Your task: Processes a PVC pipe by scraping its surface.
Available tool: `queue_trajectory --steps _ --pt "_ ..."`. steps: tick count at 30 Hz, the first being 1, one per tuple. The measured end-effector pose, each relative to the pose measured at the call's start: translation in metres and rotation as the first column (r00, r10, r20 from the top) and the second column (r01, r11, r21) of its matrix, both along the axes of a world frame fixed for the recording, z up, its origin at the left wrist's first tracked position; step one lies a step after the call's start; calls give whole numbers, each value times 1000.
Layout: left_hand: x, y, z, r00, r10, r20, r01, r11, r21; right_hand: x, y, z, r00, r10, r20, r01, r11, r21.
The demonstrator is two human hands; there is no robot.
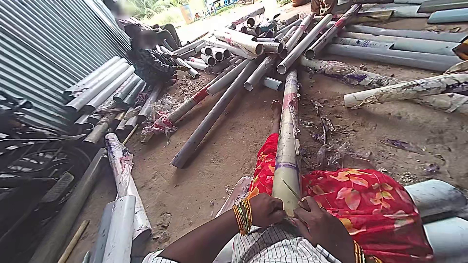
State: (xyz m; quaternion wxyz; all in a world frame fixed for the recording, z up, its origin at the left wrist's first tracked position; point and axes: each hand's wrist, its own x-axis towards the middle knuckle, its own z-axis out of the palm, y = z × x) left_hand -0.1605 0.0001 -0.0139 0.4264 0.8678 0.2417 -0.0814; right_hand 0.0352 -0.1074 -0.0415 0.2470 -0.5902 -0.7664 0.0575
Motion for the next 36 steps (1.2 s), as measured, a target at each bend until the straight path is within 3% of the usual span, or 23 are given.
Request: queue_trajectory --steps 4,8,11,14,19,23,29,34,36 --pt "6 -6 2 999 40 -32 -39 998 44 -4 1 -3 997 34 74 -47 981 188" --pt "2 -16 2 986 168 -15 -166 983 83 -1 3 -9 994 83 64 -97 962 257" --pt "-4 -31 -9 948 245 201 -293 920 260 4 5 -15 995 91 35 -97 951 294" --pt "-4 -44 -21 872 261 413 -445 774 450 3 5 -18 997 76 21 -79 943 324" --pt "4 -54 -28 839 252 483 -513 661 547 -2 3 -22 998 59 25 -64 930 361" --pt "7 -55 -32 831 249 497 -520 665 536 -2 3 -26 1000 30 -8 -25 929 370" --pt "6 -50 -33 851 245 464 -480 722 498 6 3 -26 994 50 -99 -27 975 223" --pt "-1 -50 -32 861 270 432 -445 811 380 26 -1 -15 930 48 -365 -114 980 -161" --pt "-5 -50 -36 851 284 441 -457 816 355 33 -9 -9 927 17 -376 -100 974 -204"
